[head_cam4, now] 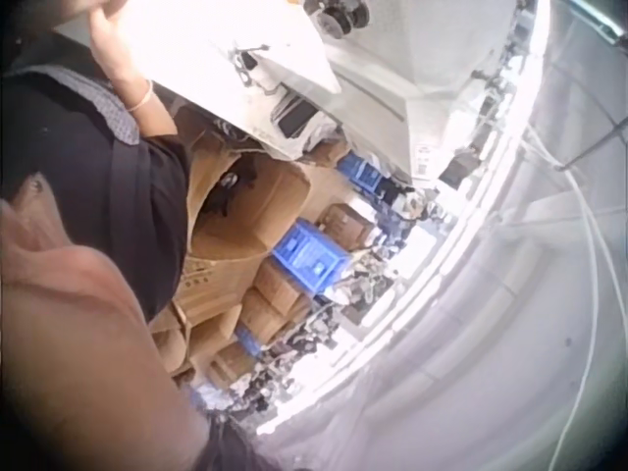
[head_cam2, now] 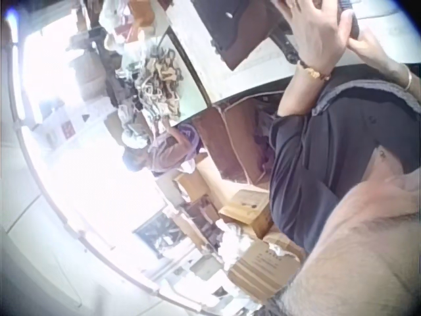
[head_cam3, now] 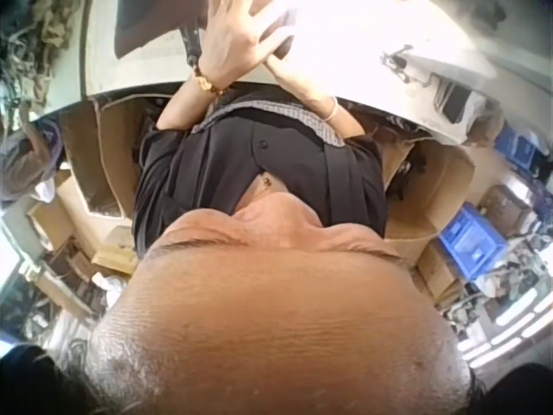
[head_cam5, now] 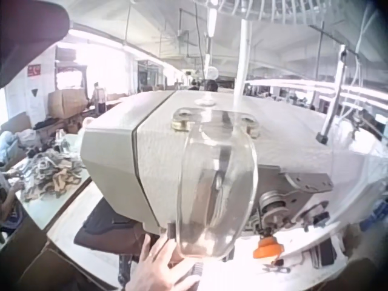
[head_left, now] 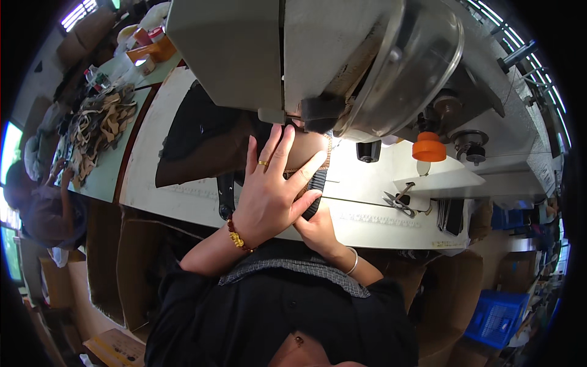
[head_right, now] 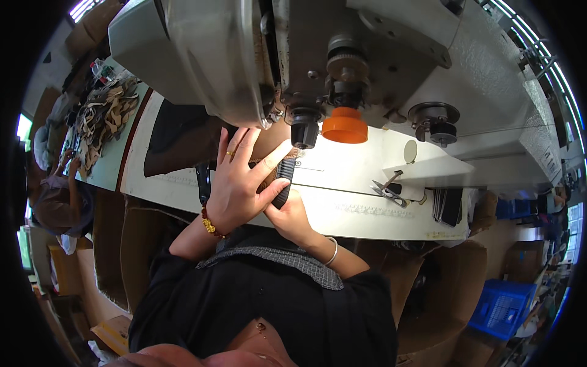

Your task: The person sews a shoe upper piece using a sewing machine, places it into a box, and retrieves another shoe upper piece to sew with the sewing machine.

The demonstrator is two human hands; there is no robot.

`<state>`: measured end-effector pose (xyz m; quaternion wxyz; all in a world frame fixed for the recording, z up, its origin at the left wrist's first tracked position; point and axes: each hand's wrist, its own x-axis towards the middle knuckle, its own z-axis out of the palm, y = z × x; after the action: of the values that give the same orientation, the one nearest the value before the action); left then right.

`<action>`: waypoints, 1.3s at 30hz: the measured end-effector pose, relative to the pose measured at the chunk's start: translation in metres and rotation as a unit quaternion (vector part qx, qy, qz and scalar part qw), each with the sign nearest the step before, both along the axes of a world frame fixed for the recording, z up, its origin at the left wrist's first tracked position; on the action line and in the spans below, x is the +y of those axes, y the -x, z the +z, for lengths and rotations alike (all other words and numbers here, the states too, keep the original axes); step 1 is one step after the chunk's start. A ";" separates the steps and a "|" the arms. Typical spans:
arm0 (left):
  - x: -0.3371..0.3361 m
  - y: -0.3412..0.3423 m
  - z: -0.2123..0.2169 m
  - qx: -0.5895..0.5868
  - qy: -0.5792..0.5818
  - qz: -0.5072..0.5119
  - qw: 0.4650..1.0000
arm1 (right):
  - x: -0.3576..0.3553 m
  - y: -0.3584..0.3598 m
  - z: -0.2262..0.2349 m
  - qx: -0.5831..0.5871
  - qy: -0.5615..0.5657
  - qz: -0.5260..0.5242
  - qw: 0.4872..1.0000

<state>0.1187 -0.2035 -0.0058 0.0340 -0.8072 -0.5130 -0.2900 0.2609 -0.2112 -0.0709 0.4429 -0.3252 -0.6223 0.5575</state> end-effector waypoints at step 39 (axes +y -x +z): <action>0.006 -0.004 -0.002 0.003 0.006 0.001 1.000 | 0.016 0.001 -0.006 0.026 -0.040 -0.006 0.999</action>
<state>0.1228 -0.1977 -0.0078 0.0304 -0.8079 -0.5151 -0.2848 0.2601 -0.1949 -0.0767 0.4750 -0.2966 -0.6307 0.5372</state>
